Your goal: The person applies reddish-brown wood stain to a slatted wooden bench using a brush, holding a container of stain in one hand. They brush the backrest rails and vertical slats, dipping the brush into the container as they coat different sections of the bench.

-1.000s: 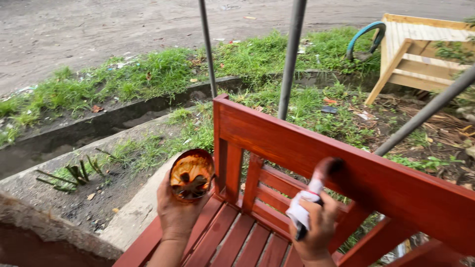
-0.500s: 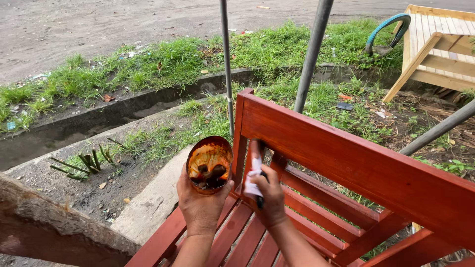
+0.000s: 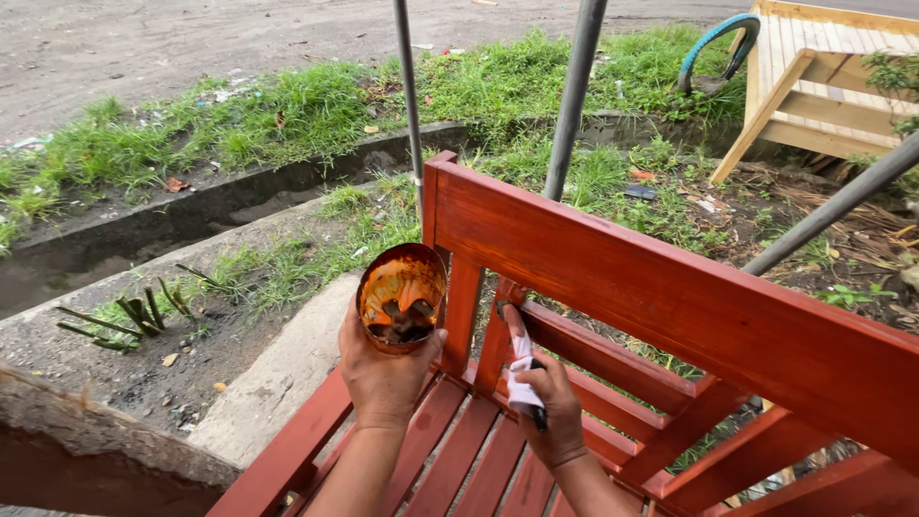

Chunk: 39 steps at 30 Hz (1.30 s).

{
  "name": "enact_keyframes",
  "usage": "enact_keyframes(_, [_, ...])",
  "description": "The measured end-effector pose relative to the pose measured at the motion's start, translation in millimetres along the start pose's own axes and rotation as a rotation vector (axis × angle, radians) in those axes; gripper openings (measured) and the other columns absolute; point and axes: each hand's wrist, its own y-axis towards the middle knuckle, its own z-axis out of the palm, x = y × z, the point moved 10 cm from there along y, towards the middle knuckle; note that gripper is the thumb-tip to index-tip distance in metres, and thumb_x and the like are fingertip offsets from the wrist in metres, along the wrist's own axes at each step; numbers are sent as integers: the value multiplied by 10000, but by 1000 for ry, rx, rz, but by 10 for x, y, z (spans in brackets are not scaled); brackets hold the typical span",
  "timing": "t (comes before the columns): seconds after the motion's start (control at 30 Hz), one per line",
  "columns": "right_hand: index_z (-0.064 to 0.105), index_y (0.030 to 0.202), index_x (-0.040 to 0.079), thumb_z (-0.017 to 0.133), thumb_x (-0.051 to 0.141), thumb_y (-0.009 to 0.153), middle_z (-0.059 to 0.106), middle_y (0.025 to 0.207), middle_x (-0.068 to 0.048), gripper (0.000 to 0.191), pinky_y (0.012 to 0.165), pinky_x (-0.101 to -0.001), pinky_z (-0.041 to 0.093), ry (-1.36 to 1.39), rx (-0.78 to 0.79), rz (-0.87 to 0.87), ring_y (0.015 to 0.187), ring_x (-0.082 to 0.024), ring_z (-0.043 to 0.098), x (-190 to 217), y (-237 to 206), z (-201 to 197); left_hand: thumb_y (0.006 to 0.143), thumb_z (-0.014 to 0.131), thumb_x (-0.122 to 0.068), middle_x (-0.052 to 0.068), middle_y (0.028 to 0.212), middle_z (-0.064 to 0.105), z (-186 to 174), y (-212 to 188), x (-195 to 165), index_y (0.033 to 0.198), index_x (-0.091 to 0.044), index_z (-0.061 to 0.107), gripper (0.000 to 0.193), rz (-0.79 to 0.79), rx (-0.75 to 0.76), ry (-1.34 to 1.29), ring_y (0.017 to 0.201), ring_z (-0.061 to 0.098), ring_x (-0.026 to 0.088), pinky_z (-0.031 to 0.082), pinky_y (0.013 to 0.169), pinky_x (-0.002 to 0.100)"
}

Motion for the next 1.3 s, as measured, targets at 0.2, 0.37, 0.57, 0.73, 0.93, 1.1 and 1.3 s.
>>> enact_keyframes(0.2, [653,1099,114,731,62,835,643,1329,-185,280,940,-344,544,-17,-122,7,1153,-283,691,-264,-447,-593,582,958,-218,71,1334,620,371,-72,74,1431,-58,467,994,-112,107,-473,1229,634,210,524,1070,317])
enact_keyframes(0.37, [660,1102,74,731,33,826,620,1357,-262,289,1052,-366,512,-90,-347,-21,1216,-305,670,-445,-1044,-1251,544,992,-169,93,1320,581,468,-143,-26,1420,-46,476,1024,-65,134,-325,1223,604,227,513,1067,340])
enact_keyframes(0.57, [657,1069,72,729,43,790,601,1310,-254,290,997,-383,528,-329,-552,-42,1160,-320,672,-378,-1326,-1921,537,1002,-148,98,1314,569,448,-118,-70,1428,-37,466,1046,-55,144,-269,1223,593,221,512,1064,344])
enact_keyframes(0.73, [653,1031,83,734,57,737,590,1257,-233,306,942,-404,536,-449,-575,91,1110,-338,667,-136,-1150,-1543,561,971,-154,80,1320,608,517,-124,-25,1429,-45,473,1007,-106,175,-468,1221,631,203,547,1061,337])
enact_keyframes(0.93, [643,987,91,757,59,731,587,1137,-155,283,851,-412,536,-338,-353,121,1038,-350,659,139,-572,-453,540,996,-154,100,1308,616,528,-145,37,1414,-43,486,1018,-65,140,-312,1216,625,226,530,1046,353])
enact_keyframes(1.1, [640,972,88,771,26,770,666,1012,-97,248,832,-354,560,-83,-268,135,955,-239,685,328,-105,-423,504,987,-179,46,1289,666,617,-264,285,1378,-109,518,994,-283,294,-223,1195,661,178,537,1029,315])
enact_keyframes(1.3, [576,1001,73,784,-28,817,739,1145,-121,296,947,-310,586,145,-250,9,1053,-170,720,970,455,-1121,496,986,-165,62,1340,589,623,-346,321,1363,-176,535,977,-241,340,-130,1236,615,221,521,1042,345])
